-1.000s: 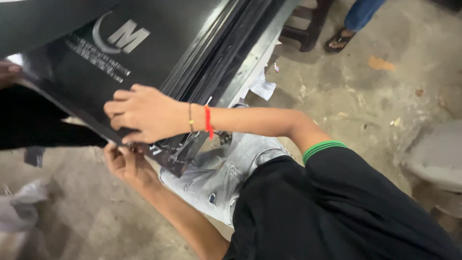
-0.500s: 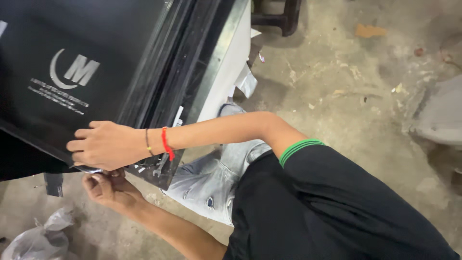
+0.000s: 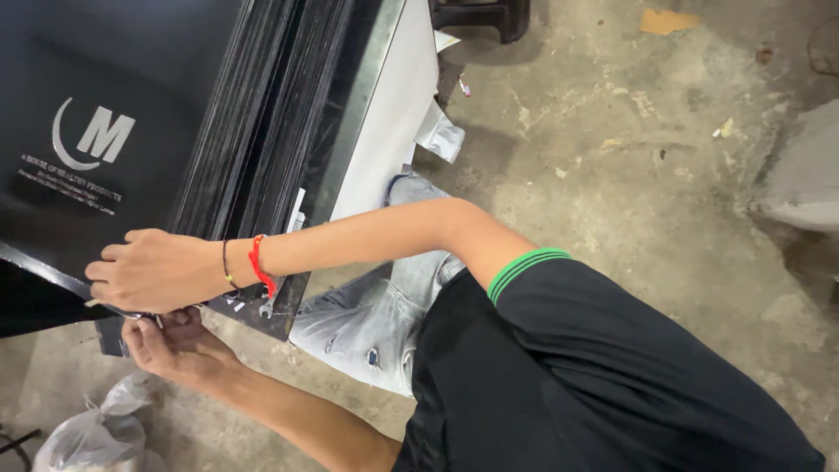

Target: The person peels a protective film off the edge of a large black sheet using both hands. They carefully lift the corner and pull the film strip away from the surface, repeating the action along the edge of the sheet.

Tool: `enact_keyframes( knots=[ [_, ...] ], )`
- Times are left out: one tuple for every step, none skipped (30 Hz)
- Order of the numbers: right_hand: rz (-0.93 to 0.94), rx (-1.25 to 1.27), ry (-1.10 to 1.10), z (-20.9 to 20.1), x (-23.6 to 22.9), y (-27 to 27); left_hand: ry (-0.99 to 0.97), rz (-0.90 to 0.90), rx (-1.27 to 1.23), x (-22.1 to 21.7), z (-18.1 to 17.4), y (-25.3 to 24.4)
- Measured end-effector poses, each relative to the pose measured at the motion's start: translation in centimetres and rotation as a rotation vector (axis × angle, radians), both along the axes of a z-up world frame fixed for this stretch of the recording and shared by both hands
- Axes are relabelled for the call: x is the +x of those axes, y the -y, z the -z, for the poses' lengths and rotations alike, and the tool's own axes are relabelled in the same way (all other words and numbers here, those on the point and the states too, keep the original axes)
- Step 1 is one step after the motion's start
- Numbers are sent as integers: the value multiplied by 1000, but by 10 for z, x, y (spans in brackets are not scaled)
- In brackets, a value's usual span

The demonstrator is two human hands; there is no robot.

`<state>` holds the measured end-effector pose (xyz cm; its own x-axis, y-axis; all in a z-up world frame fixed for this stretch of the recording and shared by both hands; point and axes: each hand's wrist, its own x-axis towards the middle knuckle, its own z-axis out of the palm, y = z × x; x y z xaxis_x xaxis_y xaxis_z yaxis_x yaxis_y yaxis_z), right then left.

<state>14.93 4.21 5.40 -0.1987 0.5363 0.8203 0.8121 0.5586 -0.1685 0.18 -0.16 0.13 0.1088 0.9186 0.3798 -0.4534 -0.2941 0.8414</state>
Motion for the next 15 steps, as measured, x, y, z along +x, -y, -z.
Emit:
enact_keyframes(
  knots=[
    [7,-2,33,1,0,-1,-11,-13,3,2,-1,1],
    [15,-3,66,4,-1,-2,-22,-25,6,4,-2,2],
    [-11,37,28,6,-2,-2,-23,-36,-10,5,-4,3],
    [-36,76,-10,7,-4,-1,-24,-47,-26,5,-6,4],
    [-62,116,-50,9,-7,0,-26,-58,-42,6,-8,4],
    [-85,97,-29,9,-10,-2,-4,-69,-78,5,-9,3],
    [-107,76,-6,7,-11,-5,18,-81,-116,5,-8,3],
    [-130,56,16,2,-11,-8,42,-93,-153,4,-8,4],
    [-111,37,-37,-7,-9,-13,35,-66,-121,2,-7,4],
    [-91,19,-90,-17,-5,-19,28,-40,-88,1,-6,4],
    [-74,3,-140,-28,0,-27,24,-16,-53,0,-5,5],
    [-33,-76,-243,-39,5,-34,4,-13,-48,-1,-4,5],
    [4,-152,-348,-50,9,-41,-17,-12,-40,-2,-5,6],
    [41,-228,-454,-58,11,-46,-38,-12,-32,-2,-5,7],
    [12,-99,-401,-59,10,-43,-45,-36,-44,-1,-6,6]
  ],
)
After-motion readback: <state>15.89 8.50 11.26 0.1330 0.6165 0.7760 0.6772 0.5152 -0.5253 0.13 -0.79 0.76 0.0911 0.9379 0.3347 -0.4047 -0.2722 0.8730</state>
